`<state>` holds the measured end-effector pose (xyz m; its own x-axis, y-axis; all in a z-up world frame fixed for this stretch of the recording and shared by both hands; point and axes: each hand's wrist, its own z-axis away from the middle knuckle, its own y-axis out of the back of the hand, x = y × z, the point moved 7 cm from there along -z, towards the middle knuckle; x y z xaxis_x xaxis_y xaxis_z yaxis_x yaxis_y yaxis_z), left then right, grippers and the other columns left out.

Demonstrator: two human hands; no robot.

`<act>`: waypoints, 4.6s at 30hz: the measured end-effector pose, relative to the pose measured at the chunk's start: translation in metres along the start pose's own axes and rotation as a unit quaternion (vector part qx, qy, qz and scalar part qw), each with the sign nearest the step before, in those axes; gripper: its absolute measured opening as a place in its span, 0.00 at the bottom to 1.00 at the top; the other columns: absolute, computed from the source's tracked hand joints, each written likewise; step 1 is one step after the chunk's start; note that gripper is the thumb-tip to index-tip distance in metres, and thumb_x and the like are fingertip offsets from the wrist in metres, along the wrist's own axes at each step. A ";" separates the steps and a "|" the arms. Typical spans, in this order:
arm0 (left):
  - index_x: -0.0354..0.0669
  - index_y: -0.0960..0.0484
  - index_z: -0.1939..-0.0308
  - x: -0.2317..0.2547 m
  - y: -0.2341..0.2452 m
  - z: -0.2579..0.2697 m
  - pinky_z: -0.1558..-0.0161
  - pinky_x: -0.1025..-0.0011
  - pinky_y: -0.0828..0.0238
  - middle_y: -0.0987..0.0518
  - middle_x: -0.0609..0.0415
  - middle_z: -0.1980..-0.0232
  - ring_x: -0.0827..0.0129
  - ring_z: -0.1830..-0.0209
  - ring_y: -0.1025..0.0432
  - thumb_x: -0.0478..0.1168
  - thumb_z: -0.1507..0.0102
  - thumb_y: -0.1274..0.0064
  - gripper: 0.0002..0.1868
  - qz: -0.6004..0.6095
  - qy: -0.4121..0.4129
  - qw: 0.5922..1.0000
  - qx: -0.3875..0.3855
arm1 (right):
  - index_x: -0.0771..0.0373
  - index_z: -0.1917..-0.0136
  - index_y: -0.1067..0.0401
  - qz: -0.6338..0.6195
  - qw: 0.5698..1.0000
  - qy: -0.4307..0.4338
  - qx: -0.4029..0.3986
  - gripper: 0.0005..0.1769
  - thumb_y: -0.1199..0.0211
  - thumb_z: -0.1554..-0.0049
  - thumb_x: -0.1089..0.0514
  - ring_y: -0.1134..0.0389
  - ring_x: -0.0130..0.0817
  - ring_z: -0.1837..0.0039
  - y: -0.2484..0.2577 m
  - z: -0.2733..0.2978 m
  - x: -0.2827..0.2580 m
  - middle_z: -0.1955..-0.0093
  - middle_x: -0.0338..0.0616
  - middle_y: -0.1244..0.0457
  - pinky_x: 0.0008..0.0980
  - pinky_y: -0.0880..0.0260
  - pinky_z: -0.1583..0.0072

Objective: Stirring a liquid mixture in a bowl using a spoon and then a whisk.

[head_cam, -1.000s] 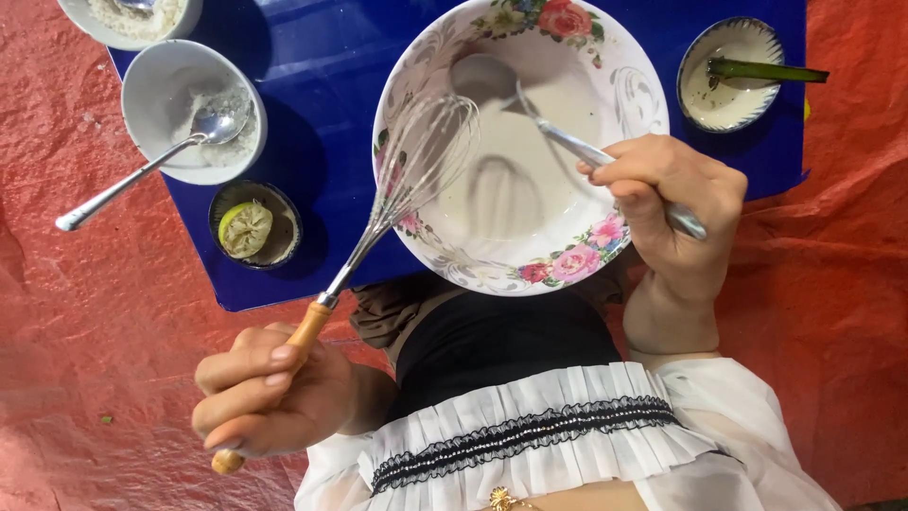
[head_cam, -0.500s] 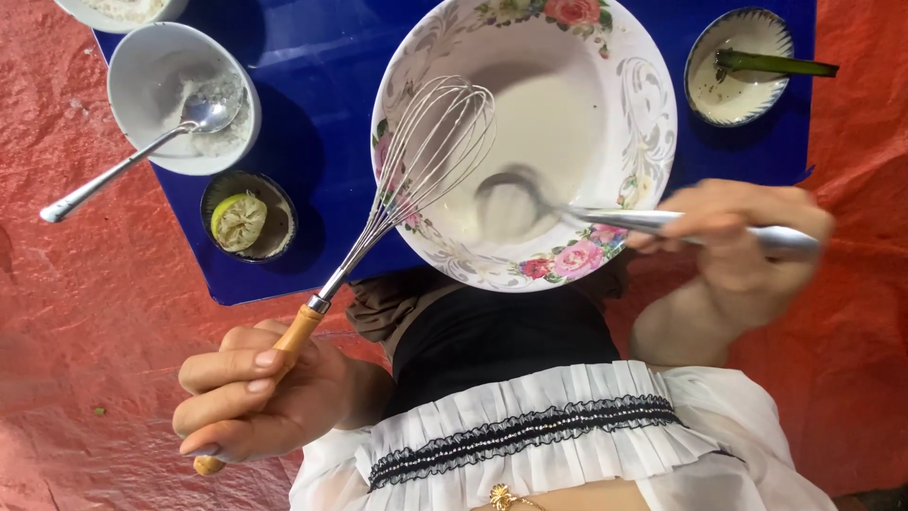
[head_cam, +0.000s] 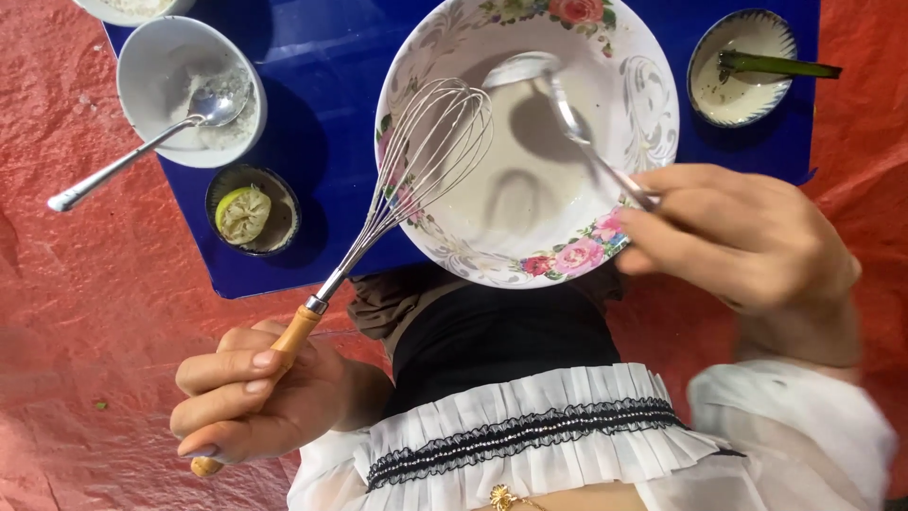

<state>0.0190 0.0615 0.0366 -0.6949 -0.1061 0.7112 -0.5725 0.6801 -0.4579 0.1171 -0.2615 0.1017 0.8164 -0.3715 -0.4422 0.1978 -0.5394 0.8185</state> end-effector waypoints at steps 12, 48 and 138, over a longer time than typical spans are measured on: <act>0.45 0.34 0.71 0.001 0.007 0.001 0.80 0.76 0.47 0.34 0.53 0.72 0.71 0.85 0.45 0.53 0.28 0.63 0.21 0.000 0.015 1.000 0.023 | 0.78 0.53 0.26 0.093 0.994 0.001 -0.060 0.18 0.37 0.39 0.55 0.26 0.56 0.53 0.010 0.011 -0.009 0.57 0.57 0.32 0.51 0.20 0.51; 0.45 0.35 0.67 0.007 -0.008 0.005 0.82 0.76 0.45 0.33 0.52 0.69 0.70 0.85 0.46 0.51 0.26 0.64 0.19 -0.014 0.014 0.999 -0.034 | 0.76 0.57 0.29 -0.024 0.925 -0.209 0.316 0.19 0.49 0.32 0.58 0.27 0.56 0.57 -0.057 0.070 -0.009 0.61 0.56 0.34 0.44 0.25 0.53; 0.44 0.32 0.70 -0.013 0.006 0.023 0.75 0.75 0.30 0.32 0.50 0.74 0.70 0.76 0.33 0.52 0.27 0.60 0.21 -0.075 0.093 0.993 -0.015 | 0.76 0.59 0.31 0.003 0.925 -0.225 0.307 0.18 0.47 0.33 0.58 0.28 0.56 0.58 -0.046 0.075 -0.020 0.62 0.57 0.34 0.42 0.29 0.54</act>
<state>0.0146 0.0506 0.0127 -0.5083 -0.0744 0.8580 -0.6493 0.6876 -0.3250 0.0506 -0.2861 0.0454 0.4811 -0.5775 -0.6595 -0.2634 -0.8128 0.5196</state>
